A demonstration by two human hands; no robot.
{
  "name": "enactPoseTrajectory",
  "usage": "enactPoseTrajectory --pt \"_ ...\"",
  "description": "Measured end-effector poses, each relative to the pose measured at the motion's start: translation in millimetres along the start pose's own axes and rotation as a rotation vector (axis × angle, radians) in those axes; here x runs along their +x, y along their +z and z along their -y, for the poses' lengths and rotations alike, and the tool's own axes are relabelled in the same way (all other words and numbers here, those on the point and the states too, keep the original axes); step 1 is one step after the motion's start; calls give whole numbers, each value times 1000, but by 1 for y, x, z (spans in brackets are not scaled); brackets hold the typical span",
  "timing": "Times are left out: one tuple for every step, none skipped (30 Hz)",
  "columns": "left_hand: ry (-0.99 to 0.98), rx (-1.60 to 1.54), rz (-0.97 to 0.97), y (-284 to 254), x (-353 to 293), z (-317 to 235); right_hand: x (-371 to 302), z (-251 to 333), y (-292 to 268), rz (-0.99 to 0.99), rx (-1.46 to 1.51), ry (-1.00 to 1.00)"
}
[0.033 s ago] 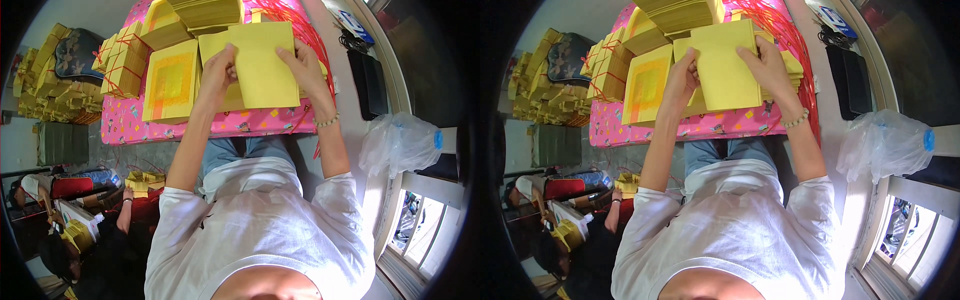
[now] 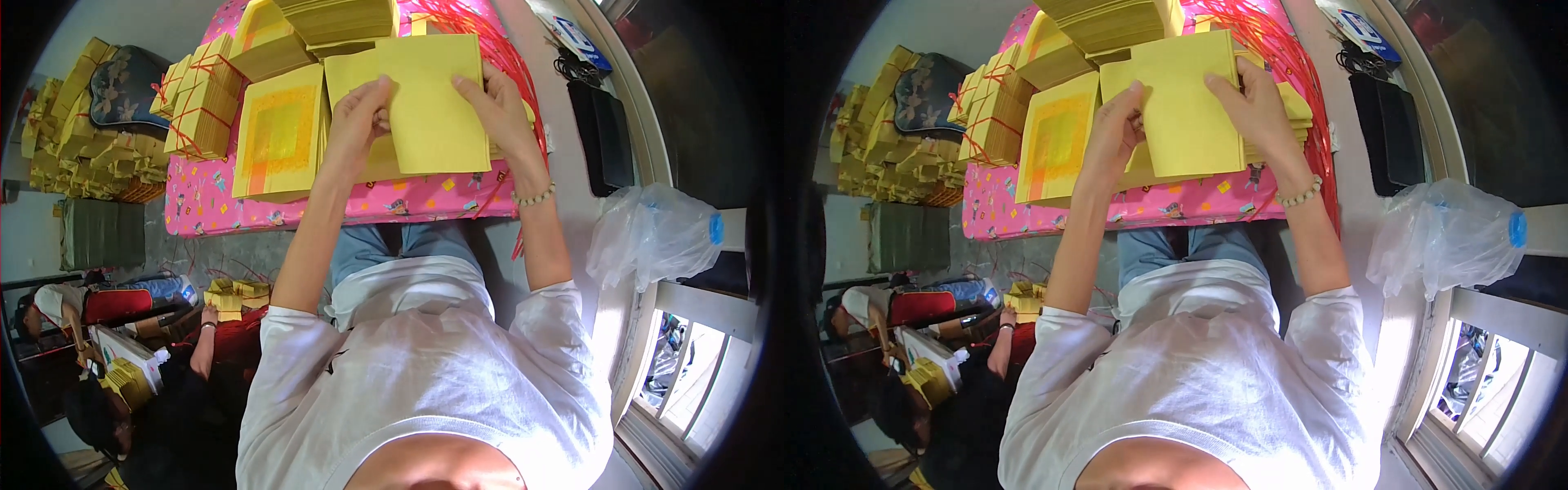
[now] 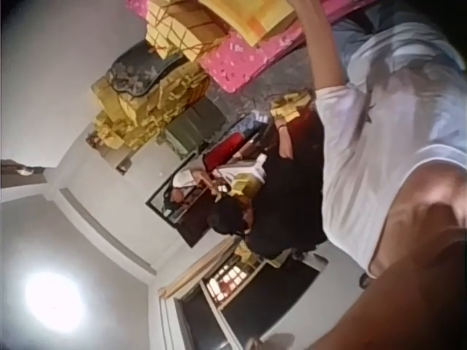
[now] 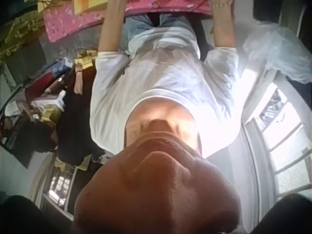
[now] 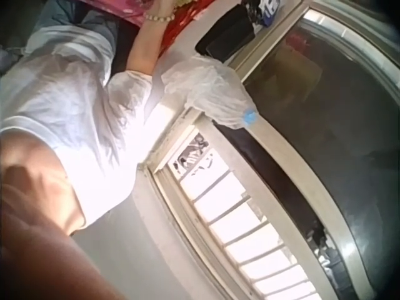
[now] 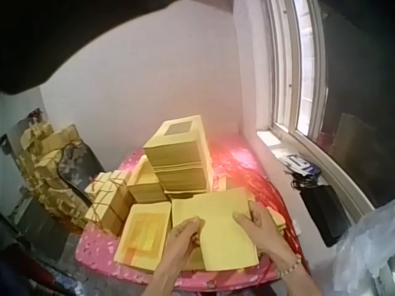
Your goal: Folding and stacking joss paper sheets at a table.
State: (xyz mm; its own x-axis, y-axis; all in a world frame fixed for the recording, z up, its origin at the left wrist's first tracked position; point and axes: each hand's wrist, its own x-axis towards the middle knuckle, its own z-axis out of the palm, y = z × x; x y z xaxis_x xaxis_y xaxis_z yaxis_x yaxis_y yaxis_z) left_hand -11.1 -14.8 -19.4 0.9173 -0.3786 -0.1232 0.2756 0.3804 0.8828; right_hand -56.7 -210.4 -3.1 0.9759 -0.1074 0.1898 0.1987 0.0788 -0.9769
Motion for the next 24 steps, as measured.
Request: enactPoseTrajectory --pt "-1 -1 -1 1 -1 2 1 -1 -1 1 0 2" --pt "29 88 -13 1 -2 4 1 -1 -1 -15 -14 -6" --pt "59 176 -26 2 -4 5 1 -2 0 -29 -27 -12" --pt "59 176 -30 1 -4 4 3 -5 0 -26 -26 -10" --pt "60 194 -58 1 -5 4 5 -8 1 -22 -17 -10" --pt "60 212 -83 2 -5 4 6 -11 1 -20 -9 -10" --pt "59 211 -84 2 -4 4 9 -15 2 -20 -10 -9" --pt "53 180 -102 1 -4 5 12 -19 2 -16 -18 -2" --pt "47 149 -123 0 -3 5 15 -20 4 -10 -25 4" --pt "48 149 -125 -6 -1 7 18 -21 6 -9 -25 4" --pt "20 86 -101 -15 1 9 21 -21 9 -4 -43 16" --pt "-11 23 -74 -18 1 8 24 -21 10 -3 -62 28" --pt "-12 24 -71 -21 1 7 28 -23 9 -6 -63 28" --pt "-58 69 -52 -23 -1 7 33 -28 9 17 -75 31" --pt "-104 114 -35 -23 -3 6 35 -30 10 42 -87 36" --pt "-105 114 -33 -22 -5 7 37 -32 10 40 -88 36" --pt "-82 127 -56 -19 -6 7 38 -33 10 52 -83 45" --pt "-57 140 -82 -17 -7 6 39 -33 11 68 -77 53" --pt "-57 139 -82 -17 -8 6 39 -33 12 69 -77 52" --pt "-47 124 -92 -16 -8 5 39 -33 12 68 -83 39" --pt "-39 109 -101 -15 -9 4 38 -32 13 67 -90 26" --pt "-39 109 -102 -14 -11 3 37 -31 13 67 -90 26" --pt "-51 71 -84 -13 -14 1 35 -29 14 50 -82 10" --pt "-65 31 -64 -13 -15 1 33 -26 14 30 -76 -5"
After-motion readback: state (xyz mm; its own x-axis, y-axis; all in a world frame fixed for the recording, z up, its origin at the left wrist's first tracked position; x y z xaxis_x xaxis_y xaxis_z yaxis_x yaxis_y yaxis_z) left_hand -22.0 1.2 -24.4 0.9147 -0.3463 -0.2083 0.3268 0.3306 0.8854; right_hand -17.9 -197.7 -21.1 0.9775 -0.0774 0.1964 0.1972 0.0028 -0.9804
